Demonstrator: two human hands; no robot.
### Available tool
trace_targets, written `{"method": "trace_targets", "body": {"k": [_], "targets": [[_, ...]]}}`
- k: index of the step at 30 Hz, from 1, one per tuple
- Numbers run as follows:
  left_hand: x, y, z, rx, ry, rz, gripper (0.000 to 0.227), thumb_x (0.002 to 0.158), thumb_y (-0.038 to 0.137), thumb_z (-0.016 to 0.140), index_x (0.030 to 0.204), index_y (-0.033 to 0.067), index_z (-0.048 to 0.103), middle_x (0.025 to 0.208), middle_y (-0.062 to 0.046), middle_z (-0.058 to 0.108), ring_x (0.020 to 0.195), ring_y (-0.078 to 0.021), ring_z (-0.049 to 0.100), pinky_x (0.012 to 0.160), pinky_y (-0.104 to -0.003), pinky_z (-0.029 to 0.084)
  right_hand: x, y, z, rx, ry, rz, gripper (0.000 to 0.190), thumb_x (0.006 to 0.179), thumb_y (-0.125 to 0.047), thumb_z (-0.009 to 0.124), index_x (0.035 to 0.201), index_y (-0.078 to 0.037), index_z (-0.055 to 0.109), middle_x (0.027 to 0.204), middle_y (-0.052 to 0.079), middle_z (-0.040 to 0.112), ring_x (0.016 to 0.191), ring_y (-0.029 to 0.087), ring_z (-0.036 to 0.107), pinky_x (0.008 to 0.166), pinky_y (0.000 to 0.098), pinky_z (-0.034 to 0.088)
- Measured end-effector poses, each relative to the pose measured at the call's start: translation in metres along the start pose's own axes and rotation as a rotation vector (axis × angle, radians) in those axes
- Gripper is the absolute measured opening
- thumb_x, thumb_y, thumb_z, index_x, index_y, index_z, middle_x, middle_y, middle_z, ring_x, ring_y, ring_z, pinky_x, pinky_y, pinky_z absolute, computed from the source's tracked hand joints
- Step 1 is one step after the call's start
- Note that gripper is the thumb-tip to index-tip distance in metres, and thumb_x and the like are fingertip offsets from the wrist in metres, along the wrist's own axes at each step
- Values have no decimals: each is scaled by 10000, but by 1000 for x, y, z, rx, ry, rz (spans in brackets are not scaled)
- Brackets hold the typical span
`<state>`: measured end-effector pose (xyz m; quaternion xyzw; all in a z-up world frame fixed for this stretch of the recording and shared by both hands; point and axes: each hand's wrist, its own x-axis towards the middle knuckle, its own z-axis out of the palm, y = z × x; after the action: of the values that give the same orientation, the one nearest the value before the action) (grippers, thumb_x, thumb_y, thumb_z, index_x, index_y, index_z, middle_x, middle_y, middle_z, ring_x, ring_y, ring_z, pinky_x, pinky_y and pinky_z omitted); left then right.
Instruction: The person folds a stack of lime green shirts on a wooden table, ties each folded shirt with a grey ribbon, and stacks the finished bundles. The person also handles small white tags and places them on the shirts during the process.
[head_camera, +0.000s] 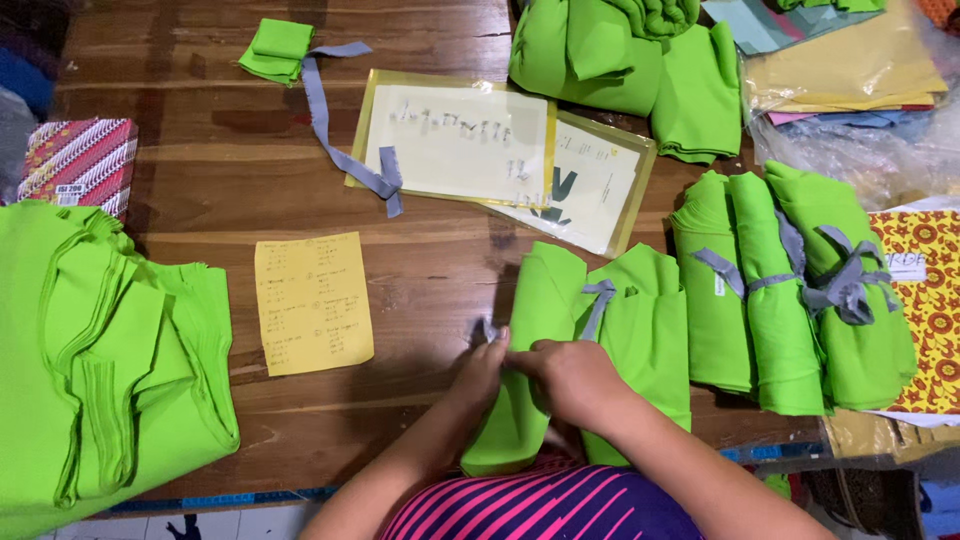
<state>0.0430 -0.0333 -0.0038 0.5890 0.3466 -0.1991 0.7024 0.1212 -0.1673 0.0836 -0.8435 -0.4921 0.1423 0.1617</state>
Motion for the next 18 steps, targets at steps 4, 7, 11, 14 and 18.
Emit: {"method": "trace_targets", "body": {"k": [4, 7, 11, 14, 18], "targets": [[-45, 38, 3, 31, 165, -16, 744, 890, 710, 447, 1241, 86, 646, 1348, -132, 598, 1335, -294, 487, 1166, -483, 236, -3, 17, 3, 349, 97, 10, 250, 831, -89, 606, 992, -212, 753, 811, 75, 738, 775, 290, 721, 697, 427, 567], [-40, 42, 1, -410, 125, -57, 630, 974, 527, 453, 1332, 23, 573, 1296, -222, 609, 1242, -329, 550, 1117, -486, 322, -18, 46, 17, 741, 169, 131, 178, 841, -76, 682, 968, -129, 795, 815, 105, 785, 782, 237, 725, 743, 389, 572], [52, -60, -54, -567, 75, -26, 297, 915, 279, 583, 1054, 70, 741, 973, -203, 737, 889, -307, 727, 939, -504, 487, -46, 112, 76, 1204, -8, 303, 132, 889, -32, 647, 885, -26, 779, 582, -38, 615, 572, 60, 503, 563, 219, 419], [-11, 14, -42, -433, -135, 145, 362, 911, 205, 562, 1156, -26, 696, 1105, -237, 705, 1056, -332, 674, 1011, -484, 476, -19, 124, 82, 1084, -200, 88, 89, 876, -101, 700, 896, -48, 769, 685, 31, 693, 689, 116, 574, 679, 312, 504], [12, -5, -40, 657, -408, 1453, 312, 1031, 92, 387, 1162, -80, 612, 930, -291, 647, 954, -425, 651, 854, -487, 545, 45, 129, 77, 934, -397, -207, 95, 867, -96, 710, 932, -36, 745, 789, 153, 729, 758, 232, 642, 754, 431, 519]]}}
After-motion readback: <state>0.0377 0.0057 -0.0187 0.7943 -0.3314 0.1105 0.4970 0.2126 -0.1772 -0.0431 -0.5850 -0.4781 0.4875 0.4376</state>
